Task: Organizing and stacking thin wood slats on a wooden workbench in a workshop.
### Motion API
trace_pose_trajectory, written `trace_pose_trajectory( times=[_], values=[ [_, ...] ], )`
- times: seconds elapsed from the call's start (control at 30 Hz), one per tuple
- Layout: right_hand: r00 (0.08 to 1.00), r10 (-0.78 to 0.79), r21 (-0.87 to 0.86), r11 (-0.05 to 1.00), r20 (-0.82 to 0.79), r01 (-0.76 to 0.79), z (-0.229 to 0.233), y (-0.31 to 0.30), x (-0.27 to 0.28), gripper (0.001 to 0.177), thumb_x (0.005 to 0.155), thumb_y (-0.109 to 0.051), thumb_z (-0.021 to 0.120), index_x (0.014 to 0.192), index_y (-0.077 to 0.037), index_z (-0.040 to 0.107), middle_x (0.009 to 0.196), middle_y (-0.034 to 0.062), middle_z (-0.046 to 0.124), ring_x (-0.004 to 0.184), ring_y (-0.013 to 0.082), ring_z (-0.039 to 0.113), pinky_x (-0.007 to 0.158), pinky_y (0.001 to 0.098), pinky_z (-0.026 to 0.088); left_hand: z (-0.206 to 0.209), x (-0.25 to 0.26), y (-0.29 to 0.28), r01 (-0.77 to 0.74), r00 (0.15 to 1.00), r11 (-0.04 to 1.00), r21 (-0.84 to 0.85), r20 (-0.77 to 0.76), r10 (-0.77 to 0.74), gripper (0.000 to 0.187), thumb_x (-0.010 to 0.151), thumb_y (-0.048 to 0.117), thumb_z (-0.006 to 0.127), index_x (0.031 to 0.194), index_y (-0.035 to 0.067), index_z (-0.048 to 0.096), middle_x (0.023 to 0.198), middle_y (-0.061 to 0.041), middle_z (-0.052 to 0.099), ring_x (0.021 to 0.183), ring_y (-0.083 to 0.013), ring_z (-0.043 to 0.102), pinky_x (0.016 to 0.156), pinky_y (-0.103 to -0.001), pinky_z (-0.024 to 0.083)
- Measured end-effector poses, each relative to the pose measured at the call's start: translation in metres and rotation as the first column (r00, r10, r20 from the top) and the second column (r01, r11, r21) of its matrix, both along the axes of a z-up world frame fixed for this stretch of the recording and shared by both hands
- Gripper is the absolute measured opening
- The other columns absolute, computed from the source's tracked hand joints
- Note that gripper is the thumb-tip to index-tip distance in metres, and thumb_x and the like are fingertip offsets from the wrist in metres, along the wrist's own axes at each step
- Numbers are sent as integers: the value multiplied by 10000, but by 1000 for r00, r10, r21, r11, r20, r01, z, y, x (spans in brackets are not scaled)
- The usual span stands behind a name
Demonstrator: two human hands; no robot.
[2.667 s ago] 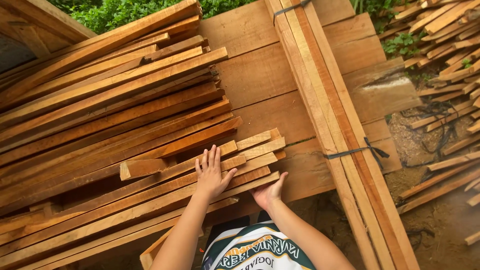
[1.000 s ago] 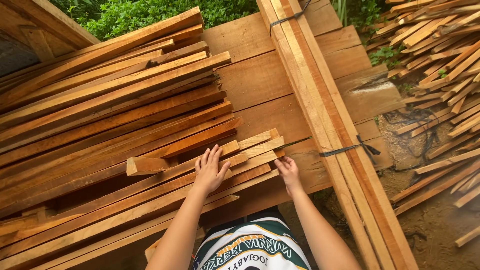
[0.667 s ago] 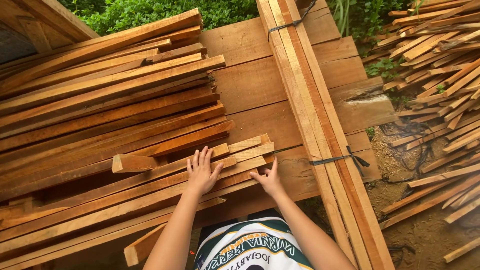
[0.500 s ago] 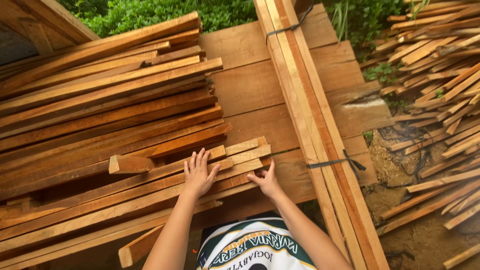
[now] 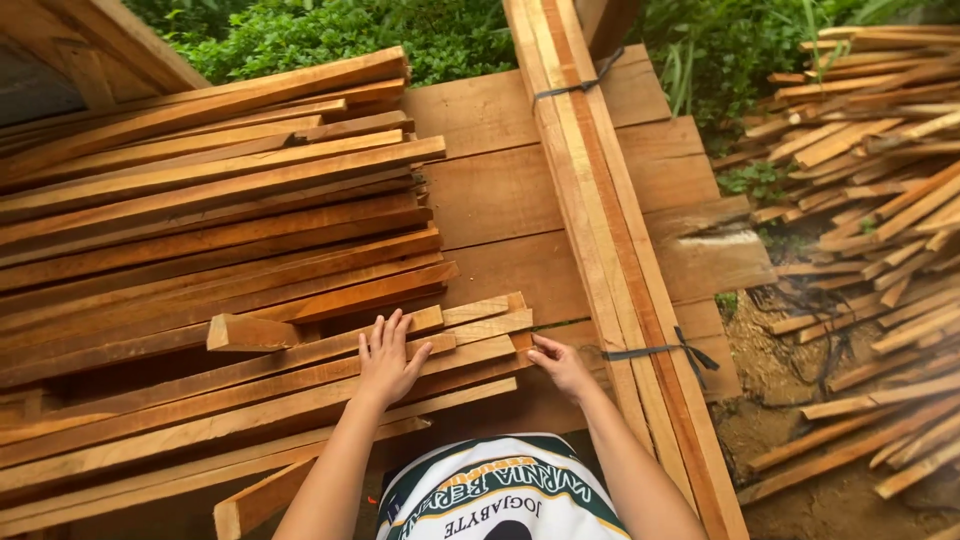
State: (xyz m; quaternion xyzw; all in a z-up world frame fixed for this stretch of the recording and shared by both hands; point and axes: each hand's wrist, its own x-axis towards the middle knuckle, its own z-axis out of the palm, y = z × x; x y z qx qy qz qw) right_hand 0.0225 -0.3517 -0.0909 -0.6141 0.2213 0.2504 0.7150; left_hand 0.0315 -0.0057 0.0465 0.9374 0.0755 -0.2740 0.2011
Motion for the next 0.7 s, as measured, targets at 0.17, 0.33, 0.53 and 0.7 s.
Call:
trace_pose_trajectory(
  times=[0.17, 0.33, 0.53, 0.7],
  values=[
    [987, 15, 52, 999, -159, -6, -4, -7, 23, 525, 877, -293, 784, 1377, -187, 663, 1049, 89, 745, 890, 171, 719, 781, 294, 611, -6, 3, -3, 17, 1000, 1000, 13, 14, -18, 711, 1035, 653, 384, 1593, 243, 221, 1697, -14, 131, 1577, -331, 59, 1252, -646, 29],
    [956, -58, -39, 998, -288, 49, 37, 18, 45, 855, 991, -816, 314, 1404, -139, 634, 1018, 31, 632, 839, 146, 583, 797, 320, 540, -6, -1, -4, 10, 1000, 999, 47, 26, -12, 718, 1027, 651, 401, 1591, 241, 228, 1694, -16, 143, 1575, -332, 71, 1250, -652, 48],
    [993, -13, 34, 999, -115, 17, 77, 60, 54, 1047, 956, -870, 50, 1671, -109, 121, 1733, 158, 44, 1582, 370, 57, 1282, 514, -8, -3, 1, -6, 14, 1000, 999, 32, 4, -14, 720, 1026, 646, 410, 1592, 239, 232, 1696, -14, 139, 1576, -330, 75, 1249, -656, 62],
    [997, -70, -293, 953, 28, 76, -7, 26, 60, 404, 1086, -391, 589, 1374, -111, 636, 1302, 115, 686, 1102, 248, 670, 816, 330, 531, -2, 3, -7, -2, 1000, 999, 33, 20, 1, 742, 1010, 641, 454, 1594, 243, 228, 1684, -20, 158, 1569, -343, 91, 1240, -672, 74]
  ],
)
